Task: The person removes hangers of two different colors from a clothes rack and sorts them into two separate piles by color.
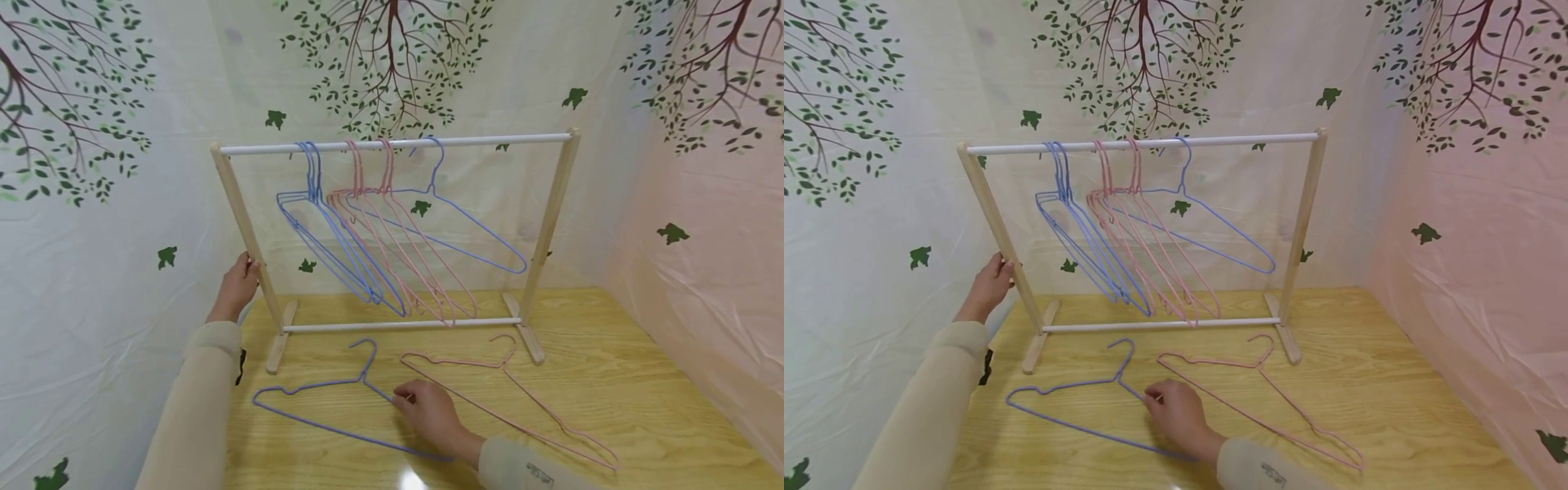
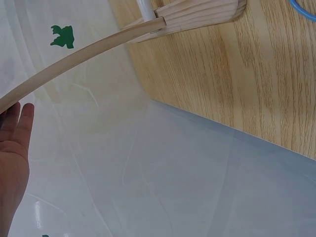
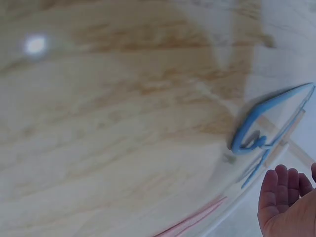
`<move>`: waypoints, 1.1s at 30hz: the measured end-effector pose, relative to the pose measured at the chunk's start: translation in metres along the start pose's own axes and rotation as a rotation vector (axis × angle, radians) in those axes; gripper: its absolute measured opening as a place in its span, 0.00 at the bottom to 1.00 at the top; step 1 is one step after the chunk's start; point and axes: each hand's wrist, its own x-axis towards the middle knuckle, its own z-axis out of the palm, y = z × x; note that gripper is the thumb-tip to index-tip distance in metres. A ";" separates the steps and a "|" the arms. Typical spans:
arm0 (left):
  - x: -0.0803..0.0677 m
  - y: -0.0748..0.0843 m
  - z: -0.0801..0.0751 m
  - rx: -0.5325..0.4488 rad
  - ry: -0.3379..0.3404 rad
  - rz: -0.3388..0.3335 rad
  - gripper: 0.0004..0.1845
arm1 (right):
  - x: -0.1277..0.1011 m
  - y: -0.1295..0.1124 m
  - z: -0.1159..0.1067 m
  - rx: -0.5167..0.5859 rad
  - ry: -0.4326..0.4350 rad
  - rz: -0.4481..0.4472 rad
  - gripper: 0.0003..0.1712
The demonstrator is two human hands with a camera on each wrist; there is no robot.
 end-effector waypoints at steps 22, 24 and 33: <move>0.000 0.004 0.000 -0.004 -0.018 -0.015 0.26 | -0.010 0.011 -0.064 0.090 0.155 0.137 0.08; -0.001 0.005 0.000 -0.006 -0.019 -0.017 0.26 | -0.010 0.015 -0.076 0.096 0.187 0.166 0.08; -0.002 0.005 0.000 -0.009 -0.016 -0.017 0.26 | -0.007 0.028 -0.141 0.039 0.314 0.207 0.14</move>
